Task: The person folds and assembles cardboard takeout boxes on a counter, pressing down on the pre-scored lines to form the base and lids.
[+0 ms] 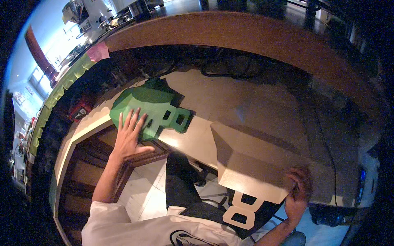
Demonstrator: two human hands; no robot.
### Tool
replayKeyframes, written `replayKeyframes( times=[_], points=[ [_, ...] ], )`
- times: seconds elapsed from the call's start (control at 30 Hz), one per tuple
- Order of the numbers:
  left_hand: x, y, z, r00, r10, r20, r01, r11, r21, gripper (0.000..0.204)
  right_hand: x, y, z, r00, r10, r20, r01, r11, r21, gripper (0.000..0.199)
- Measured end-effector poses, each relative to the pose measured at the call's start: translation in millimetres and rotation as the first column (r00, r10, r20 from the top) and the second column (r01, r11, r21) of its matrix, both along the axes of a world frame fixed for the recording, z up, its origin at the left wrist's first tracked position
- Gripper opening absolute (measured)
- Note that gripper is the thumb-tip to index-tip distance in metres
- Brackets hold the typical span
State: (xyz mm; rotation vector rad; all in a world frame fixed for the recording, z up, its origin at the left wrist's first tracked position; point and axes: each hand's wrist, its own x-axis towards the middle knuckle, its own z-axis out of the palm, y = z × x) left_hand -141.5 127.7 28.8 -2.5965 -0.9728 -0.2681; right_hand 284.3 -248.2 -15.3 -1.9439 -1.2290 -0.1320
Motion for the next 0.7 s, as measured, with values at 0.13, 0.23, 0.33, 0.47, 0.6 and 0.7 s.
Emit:
replayKeyframes(
  times=[0.13,0.23,0.33,0.47,0.6,0.7],
  points=[
    [-26.9,8.1,-22.1,0.974,0.204,-0.100,-0.209,0.977,-0.044,0.122,4.2,-0.2,-0.1,0.997,-0.010,0.073,0.011,1.000,-0.019,0.042],
    [-27.8,6.5,-26.8,0.987,0.160,0.003,-0.160,0.985,-0.067,0.122,7.1,-1.1,-1.3,0.997,0.002,0.074,0.001,0.999,-0.042,0.038],
    [-31.6,2.8,-9.0,0.989,0.142,-0.031,-0.145,0.980,-0.137,0.113,5.4,-1.8,-2.5,0.997,-0.025,0.078,0.029,0.998,-0.054,0.034],
    [-42.3,11.6,16.7,0.991,0.043,-0.126,-0.076,0.961,-0.265,0.110,3.4,4.2,2.4,0.995,0.007,0.097,-0.005,1.000,-0.017,0.028],
    [-41.6,16.5,29.1,0.992,-0.022,-0.125,-0.019,0.948,-0.319,0.098,2.9,1.7,2.1,0.993,-0.002,0.114,0.005,1.000,-0.030,0.032],
    [-46.0,24.9,43.0,0.998,-0.054,0.019,0.056,0.868,-0.494,0.088,6.8,-3.6,-3.7,0.996,-0.019,0.088,0.022,0.999,-0.042,0.035]
  ],
)
